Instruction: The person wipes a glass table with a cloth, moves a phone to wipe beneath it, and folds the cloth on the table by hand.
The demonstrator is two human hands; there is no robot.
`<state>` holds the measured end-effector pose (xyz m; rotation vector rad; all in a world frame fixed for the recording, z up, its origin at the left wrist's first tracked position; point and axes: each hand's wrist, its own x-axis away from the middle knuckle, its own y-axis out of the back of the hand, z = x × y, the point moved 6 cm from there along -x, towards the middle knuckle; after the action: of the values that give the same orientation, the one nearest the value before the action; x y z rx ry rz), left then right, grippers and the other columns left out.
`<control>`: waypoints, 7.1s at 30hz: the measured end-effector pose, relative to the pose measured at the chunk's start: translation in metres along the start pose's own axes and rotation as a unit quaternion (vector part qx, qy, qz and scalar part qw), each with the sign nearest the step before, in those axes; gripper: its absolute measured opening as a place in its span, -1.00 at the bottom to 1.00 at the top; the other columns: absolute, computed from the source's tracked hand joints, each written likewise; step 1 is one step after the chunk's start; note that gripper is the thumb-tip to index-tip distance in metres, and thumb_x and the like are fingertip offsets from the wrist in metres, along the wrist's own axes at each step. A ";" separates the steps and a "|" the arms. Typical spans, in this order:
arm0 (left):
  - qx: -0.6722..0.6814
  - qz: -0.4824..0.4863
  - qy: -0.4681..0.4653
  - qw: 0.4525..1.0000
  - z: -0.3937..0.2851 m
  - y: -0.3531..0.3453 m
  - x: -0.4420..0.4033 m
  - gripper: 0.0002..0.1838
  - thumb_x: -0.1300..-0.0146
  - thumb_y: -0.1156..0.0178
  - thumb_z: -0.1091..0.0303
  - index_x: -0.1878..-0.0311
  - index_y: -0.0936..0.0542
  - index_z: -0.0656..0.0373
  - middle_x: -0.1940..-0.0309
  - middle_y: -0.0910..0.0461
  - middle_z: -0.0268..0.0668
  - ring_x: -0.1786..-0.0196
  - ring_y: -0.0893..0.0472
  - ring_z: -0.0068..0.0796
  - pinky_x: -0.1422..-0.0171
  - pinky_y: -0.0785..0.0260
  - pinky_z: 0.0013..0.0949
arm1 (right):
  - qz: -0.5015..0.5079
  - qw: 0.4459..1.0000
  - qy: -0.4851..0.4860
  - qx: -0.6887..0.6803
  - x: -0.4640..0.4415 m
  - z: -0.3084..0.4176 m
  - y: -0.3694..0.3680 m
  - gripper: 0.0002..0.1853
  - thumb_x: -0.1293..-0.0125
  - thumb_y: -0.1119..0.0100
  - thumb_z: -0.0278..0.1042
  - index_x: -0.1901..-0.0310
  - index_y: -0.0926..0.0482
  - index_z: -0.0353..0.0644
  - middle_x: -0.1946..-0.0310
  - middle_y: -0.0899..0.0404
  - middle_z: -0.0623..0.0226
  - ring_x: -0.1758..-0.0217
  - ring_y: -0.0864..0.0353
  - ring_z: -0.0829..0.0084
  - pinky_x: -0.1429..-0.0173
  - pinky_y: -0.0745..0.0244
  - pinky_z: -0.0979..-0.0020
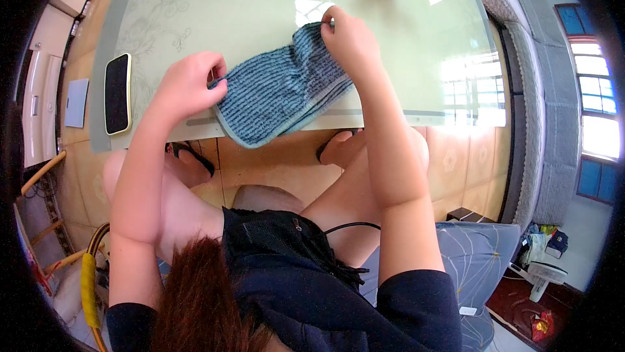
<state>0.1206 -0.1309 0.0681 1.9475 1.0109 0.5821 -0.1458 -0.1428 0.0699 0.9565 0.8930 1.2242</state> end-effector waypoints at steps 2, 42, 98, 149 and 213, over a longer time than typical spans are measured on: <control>0.012 0.004 0.040 0.999 0.002 0.003 0.000 -0.83 -0.03 -0.20 0.28 0.35 -0.57 0.16 0.42 -0.61 -0.22 0.33 -0.60 -0.20 0.23 -0.43 -0.21 | -0.027 0.999 0.003 -0.048 -0.002 -0.007 0.005 -0.80 -0.29 -0.08 -0.25 0.14 -0.57 -0.12 0.34 -0.66 0.09 0.26 -0.65 0.07 0.16 -0.53 0.17; 0.002 -0.166 -0.098 0.981 -0.001 0.030 -0.009 -0.81 -0.16 -0.11 0.34 0.53 -0.51 0.18 0.61 -0.49 -0.22 0.50 -0.50 -0.21 0.41 -0.34 -0.21 | -0.238 0.965 -0.009 -0.111 0.005 -0.039 0.072 -0.75 -0.16 -0.21 -0.36 0.17 -0.52 -0.30 0.32 -0.62 0.13 0.26 -0.66 0.31 0.16 -0.53 0.37; 0.043 -0.190 0.075 0.978 0.085 0.090 0.045 -0.79 -0.24 -0.12 0.27 0.35 -0.59 0.23 0.55 -0.56 -0.16 0.53 -0.51 -0.28 0.39 -0.31 -0.30 | -0.031 0.965 0.252 -0.071 -0.110 0.149 -0.101 -0.48 -0.31 0.18 -0.15 -0.29 -0.43 0.00 -0.39 -0.30 0.25 -0.52 -0.12 0.25 -0.55 0.03 0.19; 0.025 -0.215 -0.051 0.975 0.058 0.064 0.032 -0.76 -0.21 -0.06 0.26 0.47 -0.58 0.19 0.60 -0.56 -0.16 0.52 -0.54 -0.15 0.39 -0.40 -0.20 | 0.052 0.900 0.431 -0.036 0.180 0.167 -0.091 -0.55 -0.19 -0.18 -0.33 -0.15 -0.52 -0.15 -0.35 -0.33 0.17 -0.43 -0.27 0.06 -0.45 -0.16 -0.02; 0.080 -0.100 -0.032 0.991 0.028 0.041 0.008 -0.71 -0.30 -0.06 0.19 0.33 -0.61 0.23 0.58 -0.54 -0.25 0.47 -0.52 -0.36 0.33 -0.37 -0.30 | 0.382 0.809 0.258 -0.364 0.163 0.169 0.039 -0.79 -0.36 -0.05 -0.46 0.21 -0.70 -0.29 0.14 -0.64 0.08 0.03 -0.62 0.24 -0.11 -0.47 0.32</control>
<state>0.1625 -0.1505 0.0881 1.9593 1.2272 0.3331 0.0188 0.0041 0.1583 0.3134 0.3177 2.3788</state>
